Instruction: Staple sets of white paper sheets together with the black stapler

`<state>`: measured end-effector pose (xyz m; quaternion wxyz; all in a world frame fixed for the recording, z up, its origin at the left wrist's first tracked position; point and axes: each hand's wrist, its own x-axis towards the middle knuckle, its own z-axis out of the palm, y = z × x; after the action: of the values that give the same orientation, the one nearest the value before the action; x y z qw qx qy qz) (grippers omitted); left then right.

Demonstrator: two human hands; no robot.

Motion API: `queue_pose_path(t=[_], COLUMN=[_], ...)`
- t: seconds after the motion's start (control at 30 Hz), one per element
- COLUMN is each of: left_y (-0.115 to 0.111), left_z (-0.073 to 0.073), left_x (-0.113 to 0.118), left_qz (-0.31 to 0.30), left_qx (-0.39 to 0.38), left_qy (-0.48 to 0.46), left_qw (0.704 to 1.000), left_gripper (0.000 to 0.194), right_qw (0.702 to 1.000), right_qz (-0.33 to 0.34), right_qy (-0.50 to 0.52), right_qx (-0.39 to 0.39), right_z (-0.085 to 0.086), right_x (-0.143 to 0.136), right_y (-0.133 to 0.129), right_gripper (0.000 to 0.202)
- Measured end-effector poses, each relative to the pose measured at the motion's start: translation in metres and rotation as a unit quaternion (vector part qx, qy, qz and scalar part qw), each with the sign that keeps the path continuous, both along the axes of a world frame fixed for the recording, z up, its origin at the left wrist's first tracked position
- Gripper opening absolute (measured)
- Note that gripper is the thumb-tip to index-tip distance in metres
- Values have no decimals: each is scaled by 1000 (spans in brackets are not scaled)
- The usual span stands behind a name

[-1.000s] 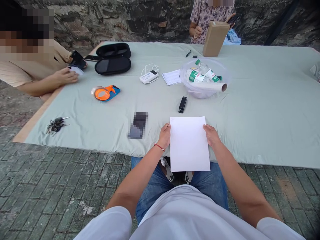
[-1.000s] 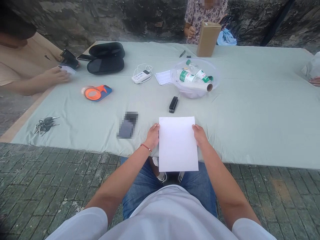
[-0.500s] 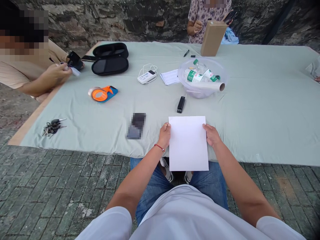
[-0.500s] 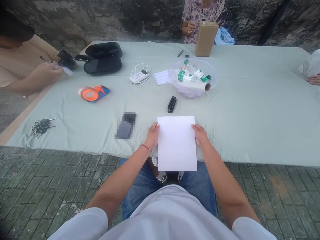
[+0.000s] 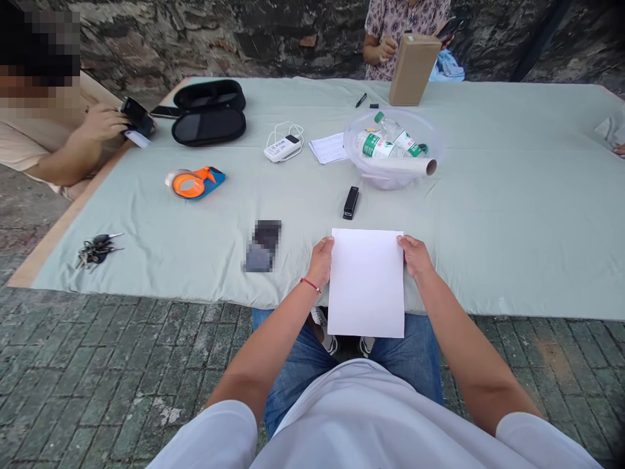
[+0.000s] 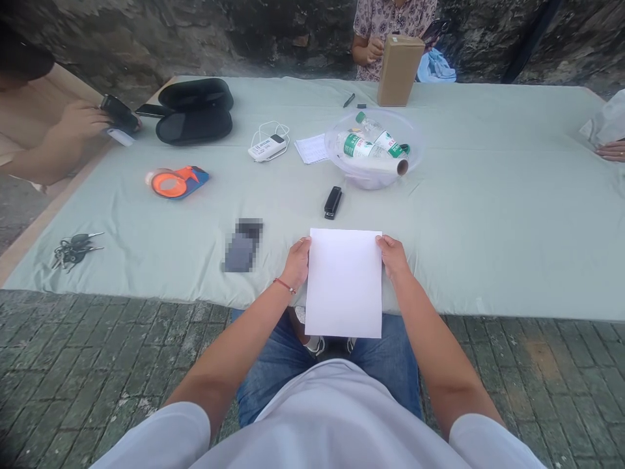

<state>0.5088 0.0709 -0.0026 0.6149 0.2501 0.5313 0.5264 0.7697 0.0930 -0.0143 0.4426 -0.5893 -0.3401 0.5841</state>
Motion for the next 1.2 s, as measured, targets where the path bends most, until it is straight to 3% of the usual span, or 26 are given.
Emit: queue_pose_path(t=[0.27,0.63,0.93,1.03,1.1,1.2], left_y=[5,2,3,3,3,2], left_z=[7,6,7,12,18,27], left_x=[5,7,7,8,8,8], left_qz=[21,29,32,17,5,-8], left_qx=[18,22,31,78,105,128], left_qy=[136,126,176,226,259,289], left_qw=[990,991,983,971,960,949], left_gripper=[23,18,20,22,25,29], right_qw=[999,999,996,979,952,898], right_qz=[32,10,26,36,42,158], right_qy=[9,43,-73,-180,-260,-328], right_qx=[-3,11,42,86,157,248], right_z=[-4,-7,-9,1,14,37], right_x=[1,1,3,7,9,14], right_y=[-3,-6,0,8,14,22], right_gripper=[33,32,32,40,46,43])
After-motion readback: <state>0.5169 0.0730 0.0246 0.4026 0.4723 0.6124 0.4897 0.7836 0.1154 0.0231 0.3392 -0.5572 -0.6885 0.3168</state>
